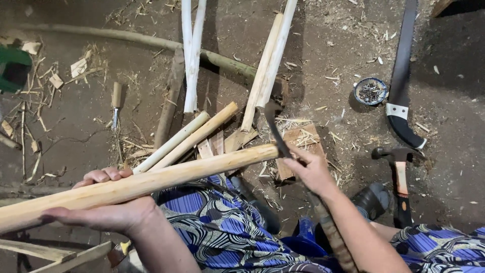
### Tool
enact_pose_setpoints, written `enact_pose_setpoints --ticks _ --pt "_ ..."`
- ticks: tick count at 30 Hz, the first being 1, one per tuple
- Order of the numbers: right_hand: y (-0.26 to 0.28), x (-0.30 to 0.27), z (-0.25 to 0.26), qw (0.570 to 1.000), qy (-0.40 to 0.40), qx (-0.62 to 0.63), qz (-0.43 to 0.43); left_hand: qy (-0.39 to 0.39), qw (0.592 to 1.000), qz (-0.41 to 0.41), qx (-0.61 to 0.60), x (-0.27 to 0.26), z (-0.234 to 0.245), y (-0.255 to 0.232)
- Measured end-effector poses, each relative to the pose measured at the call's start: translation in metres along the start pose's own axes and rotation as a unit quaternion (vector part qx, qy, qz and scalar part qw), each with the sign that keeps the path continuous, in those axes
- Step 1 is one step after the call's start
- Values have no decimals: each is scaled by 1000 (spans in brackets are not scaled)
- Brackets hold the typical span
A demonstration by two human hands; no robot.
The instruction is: Using hand tools to score, rotate, and shape wooden poles on the ground.
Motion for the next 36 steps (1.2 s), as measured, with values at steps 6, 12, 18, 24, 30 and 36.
enact_pose_setpoints --ticks 6,12,18,24,30,36 --pt "-24 28 45 993 22 -107 54 -3 999 16 29 -19 -15 4" --pt "11 5 45 990 -10 -136 30 81 994 78 5 -18 -23 81" --pt "50 -28 41 995 24 -64 74 174 984 50 -5 -68 -63 75" --pt "-10 -14 62 988 81 100 86 195 977 91 -5 -94 -81 75" --pt "-18 -41 28 997 5 -66 -43 257 966 -5 -5 -65 -74 47" --pt "-12 -60 -20 975 140 -168 -43 168 983 -62 -39 5 -17 -1"
Point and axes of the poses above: each hand's wrist, its own x-axis towards the middle knuckle, its own z-axis out of the back of the hand, y = z × x, the point moved 3 cm from there along x, towards the middle knuckle, and after that the axes turned 15 degrees about x, right-handed, at the moved point
